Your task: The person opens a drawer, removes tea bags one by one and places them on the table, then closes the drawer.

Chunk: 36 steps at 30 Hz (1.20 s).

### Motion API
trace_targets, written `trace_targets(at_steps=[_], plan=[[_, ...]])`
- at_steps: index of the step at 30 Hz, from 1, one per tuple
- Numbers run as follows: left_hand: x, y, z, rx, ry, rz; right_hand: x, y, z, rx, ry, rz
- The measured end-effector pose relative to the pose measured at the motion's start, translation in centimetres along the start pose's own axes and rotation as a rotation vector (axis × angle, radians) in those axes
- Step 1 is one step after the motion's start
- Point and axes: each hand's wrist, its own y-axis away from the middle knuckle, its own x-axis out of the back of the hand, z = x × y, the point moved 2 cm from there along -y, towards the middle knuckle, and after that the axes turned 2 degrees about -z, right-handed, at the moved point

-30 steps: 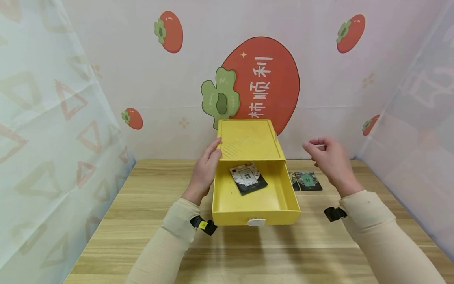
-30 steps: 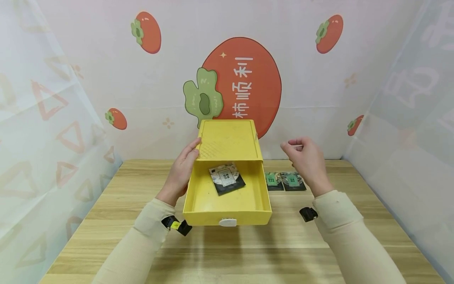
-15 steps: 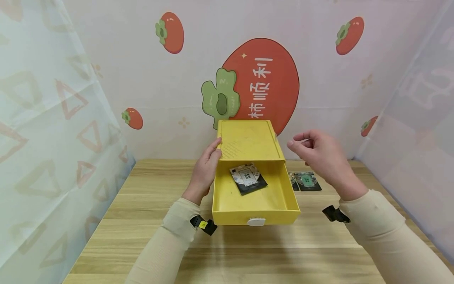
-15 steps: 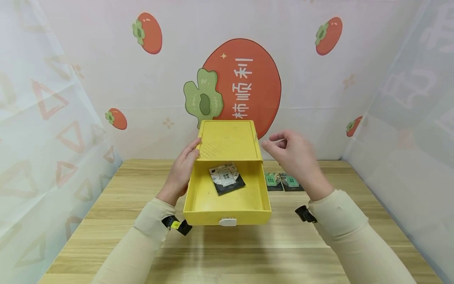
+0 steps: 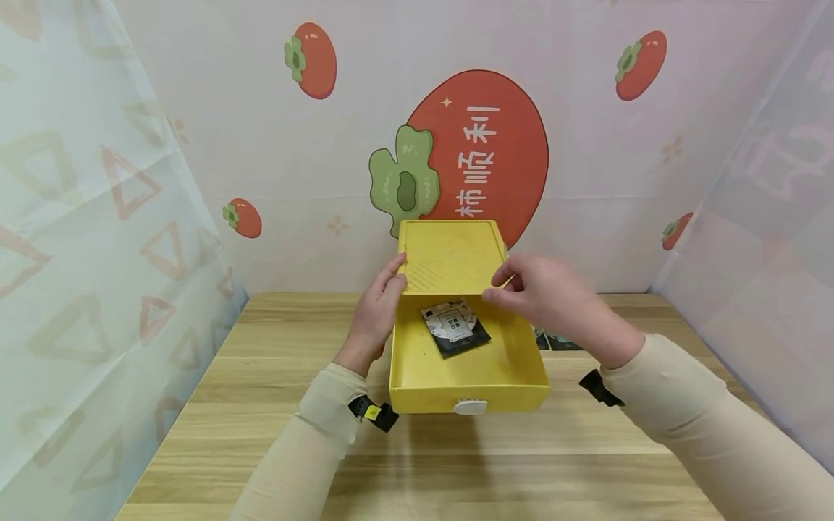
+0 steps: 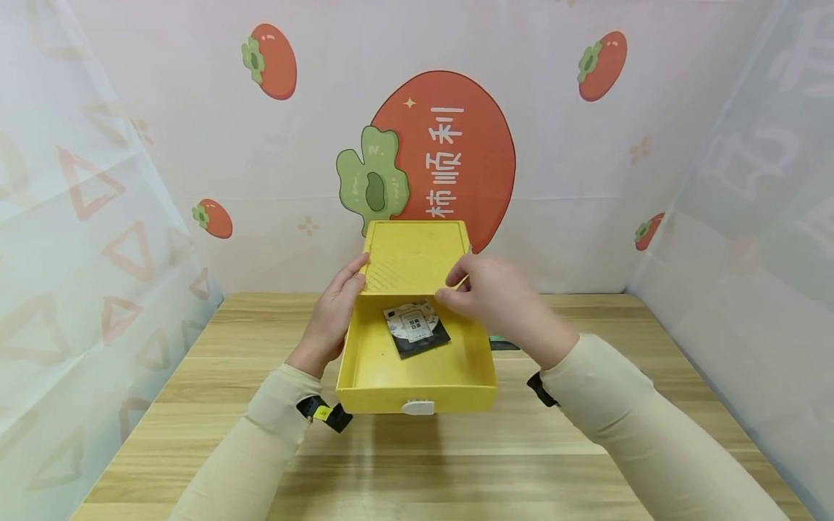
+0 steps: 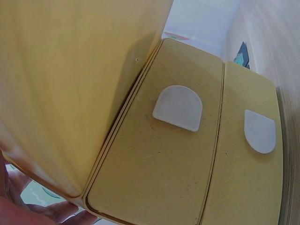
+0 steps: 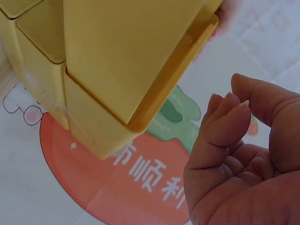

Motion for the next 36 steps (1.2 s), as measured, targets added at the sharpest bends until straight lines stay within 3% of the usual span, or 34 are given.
trace_targets(at_steps=[8, 16, 27, 36], plan=[[0.1, 0.0, 0.0, -0.003, -0.006, 0.0, -2.0, -0.9, -0.9, 0.058, 0.119, -0.105], [0.2, 0.1, -0.1, 0.0, -0.013, 0.0, -3.2, -1.7, -1.4, 0.039, 0.234, -0.216], [0.2, 0.1, -0.1, -0.019, -0.013, -0.014, -4.9, -1.8, -2.2, 0.071, 0.385, -0.329], [0.3, 0.1, -0.2, -0.035, 0.002, -0.022, -6.0, -1.9, -2.3, 0.169, 0.459, -0.387]])
